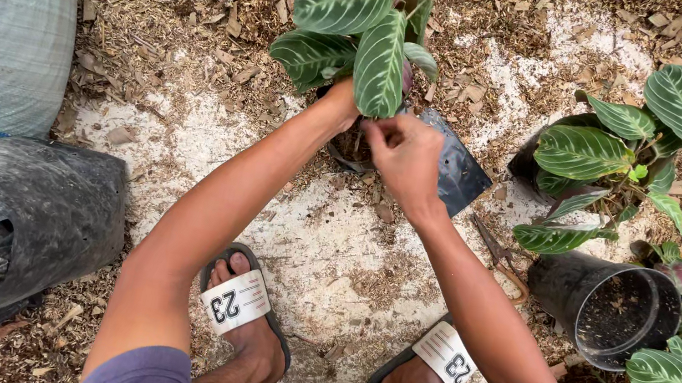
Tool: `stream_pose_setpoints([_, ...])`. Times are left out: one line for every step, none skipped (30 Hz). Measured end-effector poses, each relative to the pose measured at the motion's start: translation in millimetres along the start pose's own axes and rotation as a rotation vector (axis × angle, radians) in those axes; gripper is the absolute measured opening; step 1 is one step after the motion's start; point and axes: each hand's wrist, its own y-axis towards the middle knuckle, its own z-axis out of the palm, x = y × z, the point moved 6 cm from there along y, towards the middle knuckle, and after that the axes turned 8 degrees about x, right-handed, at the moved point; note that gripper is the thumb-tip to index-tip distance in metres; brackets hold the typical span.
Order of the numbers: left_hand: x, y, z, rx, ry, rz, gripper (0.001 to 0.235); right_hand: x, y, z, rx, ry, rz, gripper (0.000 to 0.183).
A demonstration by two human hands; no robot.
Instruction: The person removes plants from their containers and shakes the root balls to loosen and remove old soil by hand.
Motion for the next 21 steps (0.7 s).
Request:
stream_pose_setpoints([-3.9, -1.8, 5.5, -0.031, -0.017, -0.024, 0.029, 0.7, -0.3, 6.3, 0.066, -0.013, 0.008, 0.017])
stream_pose_setpoints([-7.6, -3.7, 10.5, -0.062, -0.034, -0.048, 0.027, 0.3, -0.5, 11.1, 0.104, -0.074, 0.025, 0.021])
stream_pose_setpoints([-14.6, -5.2, 17.4, -0.025, -0.071, -0.032, 0.027, -1.1, -0.3, 15.9, 0.139, -0.136, 0.043, 0.025])
stream_pose_setpoints([-22.0, -7.1, 22.7, 0.011, -0.108, -0.016, 0.026, -3.6, 0.1, 19.4, 0.175, -0.198, 0.062, 0.028])
stream_pose_setpoints([-29.9, -10.0, 26.4, 0.041, -0.143, 0.004, 0.026, -8.0, 0.8, 20.2, 0.173, -0.166, 0.103, 0.025])
stream_pose_setpoints([-35.7, -11.9, 28.0, 0.032, -0.124, 0.000, 0.026, -12.7, 1.9, 20.9, 0.171, -0.135, 0.144, 0.022])
stream_pose_setpoints([-41.2, -13.5, 28.3, 0.020, -0.106, -0.005, 0.027, -17.9, 2.5, 21.5, 0.171, -0.102, 0.185, 0.020])
stream_pose_setpoints([-45.8, -15.2, 27.8, 0.009, -0.089, -0.010, 0.028, -24.5, 2.7, 24.0, 0.199, 0.033, 0.238, 0.018])
stream_pose_setpoints([-47.8, -16.8, 28.9, 0.011, -0.043, -0.008, 0.031, -32.0, 2.9, 25.3, 0.227, 0.165, 0.293, 0.017])
stream_pose_setpoints([-48.5, -17.1, 29.6, 0.012, 0.002, -0.005, 0.033, -38.5, 1.5, 27.9, 0.255, 0.297, 0.348, 0.018])
stream_pose_setpoints([-48.8, -16.4, 29.5, 0.014, 0.048, -0.001, 0.036, -38.4, 2.3, 25.4, 0.230, 0.206, 0.290, 0.017])
stream_pose_setpoints([-45.8, -16.2, 27.8, 0.003, 0.090, -0.016, 0.037, -37.4, 3.1, 23.8, 0.205, 0.114, 0.233, 0.016])
stream_pose_setpoints([-40.1, -15.3, 26.0, -0.007, 0.131, -0.034, 0.038, -36.0, 1.0, 23.1, 0.179, 0.023, 0.179, 0.016])
stream_pose_setpoints([-33.1, -14.2, 22.9, -0.017, 0.171, -0.051, 0.039, -36.2, -2.5, 20.8, 0.103, 0.020, 0.161, 0.015])
stream_pose_setpoints([-25.3, -16.0, 20.2, 0.012, 0.003, -0.027, 0.039, -34.7, -6.2, 21.7, 0.026, 0.020, 0.143, 0.014])
stream_pose_setpoints([-16.4, -19.2, 16.6, 0.041, -0.165, -0.003, 0.040, -33.1, -10.3, 21.9, -0.051, 0.019, 0.124, 0.012])
stream_pose_setpoints([-9.2, -19.6, 11.7, 0.071, -0.333, 0.023, 0.043, -30.5, -13.4, 21.7, -0.094, 0.008, 0.080, 0.011])
stream_pose_setpoints([-2.3, -19.6, 8.7, 0.136, -0.349, 0.034, 0.043, -27.5, -16.3, 22.4, -0.138, -0.004, 0.036, 0.010])
stream_pose_setpoints([3.9, -20.3, 5.5, 0.202, -0.361, 0.048, 0.042, -24.5, -17.8, 23.0, -0.183, -0.013, -0.010, 0.009])
stream_pose_setpoints([8.1, -20.3, 1.4, 0.267, -0.373, 0.061, 0.042, -27.5, -17.8, 26.1, -0.191, 0.007, 0.038, 0.009])
stream_pose_setpoints([17.3, -21.1, -6.5, 0.234, -0.408, 0.027, 0.045, -31.3, -19.1, 29.1, -0.196, 0.024, 0.088, 0.008])
